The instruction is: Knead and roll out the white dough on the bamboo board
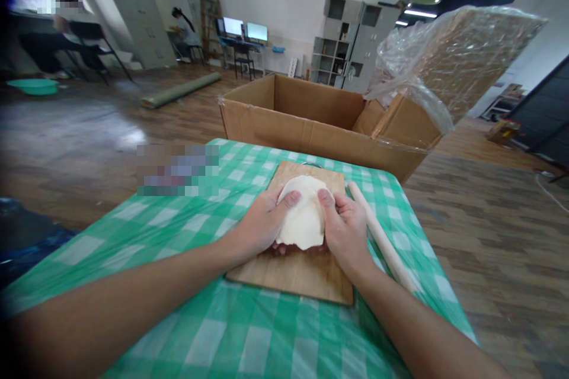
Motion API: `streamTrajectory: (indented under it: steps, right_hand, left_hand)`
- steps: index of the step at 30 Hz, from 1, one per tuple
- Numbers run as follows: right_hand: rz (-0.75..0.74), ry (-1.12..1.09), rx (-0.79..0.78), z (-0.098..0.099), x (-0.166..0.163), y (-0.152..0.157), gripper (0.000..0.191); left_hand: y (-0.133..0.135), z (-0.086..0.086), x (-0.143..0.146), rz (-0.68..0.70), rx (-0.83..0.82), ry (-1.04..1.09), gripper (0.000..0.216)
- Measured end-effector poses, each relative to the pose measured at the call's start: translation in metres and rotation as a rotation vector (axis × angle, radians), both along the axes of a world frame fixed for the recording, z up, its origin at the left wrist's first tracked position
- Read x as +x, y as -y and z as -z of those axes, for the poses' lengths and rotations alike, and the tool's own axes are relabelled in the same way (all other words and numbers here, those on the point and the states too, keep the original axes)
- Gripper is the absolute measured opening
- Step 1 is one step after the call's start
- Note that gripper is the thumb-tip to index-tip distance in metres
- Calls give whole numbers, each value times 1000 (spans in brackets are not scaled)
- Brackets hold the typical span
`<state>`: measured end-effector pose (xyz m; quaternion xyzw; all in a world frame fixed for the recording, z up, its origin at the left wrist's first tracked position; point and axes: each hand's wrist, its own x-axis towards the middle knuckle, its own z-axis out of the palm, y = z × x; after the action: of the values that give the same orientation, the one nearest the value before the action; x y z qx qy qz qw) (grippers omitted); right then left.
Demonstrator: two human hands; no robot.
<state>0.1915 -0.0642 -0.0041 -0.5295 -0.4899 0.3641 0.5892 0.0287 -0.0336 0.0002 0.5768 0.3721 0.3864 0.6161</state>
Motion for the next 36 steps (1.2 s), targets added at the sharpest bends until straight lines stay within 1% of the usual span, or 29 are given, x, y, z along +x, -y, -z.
streamTrajectory:
  steps: [2,3,7,9,11,14,18,20,23,25,28,30,32,34,36]
  right_hand:
    - [-10,-26,-16,-1,-1,1,47]
    - [-49,-70,-46,-1,-3,1,48]
    - [-296,-283,-203,-3,-8,3,50]
    - [-368,-303,-216,-3,-10,3,49]
    - [-400,-284,-188,-3,-10,4,48]
    - [-400,-230,-164,-2,-11,5,41]
    - [-350,-199,-130,3,-10,5,35]
    - [-351,-210,-137,6,-9,5,36]
    - [-374,-158,-206,8,-7,6,43]
    - [-355,-100,-238,6,-6,8,45]
    - [-321,-44,-268,1,-9,12,44]
    - [-304,-46,-271,-3,-12,14,41]
    - [-278,-62,-263,-4,-14,15,38]
    - [-264,-74,-253,-3,-16,14,36]
    - [-286,-85,-231,0,-15,13,36]
  left_hand:
    - [0,-1,0,-27,40,-15,51]
    - [0,-1,-1,-39,67,-18,51]
    - [-3,2,-3,-81,247,-49,48]
    - [-5,3,-5,-108,353,-101,43]
    - [-6,4,-5,-114,410,-153,39]
    - [-7,4,-6,-74,389,-180,38]
    - [-8,4,-5,-27,311,-117,38]
    - [-7,3,-5,-25,276,-85,41]
    - [-4,1,-5,-32,242,-66,48]
    - [-3,1,-5,-36,245,-84,52]
    - [-4,2,-5,-58,282,-169,56]
    - [-5,3,-5,-72,309,-226,58]
    - [-6,4,-5,-72,302,-238,57]
    - [-8,4,-6,-48,247,-191,56]
    - [-10,3,-6,6,167,-105,57]
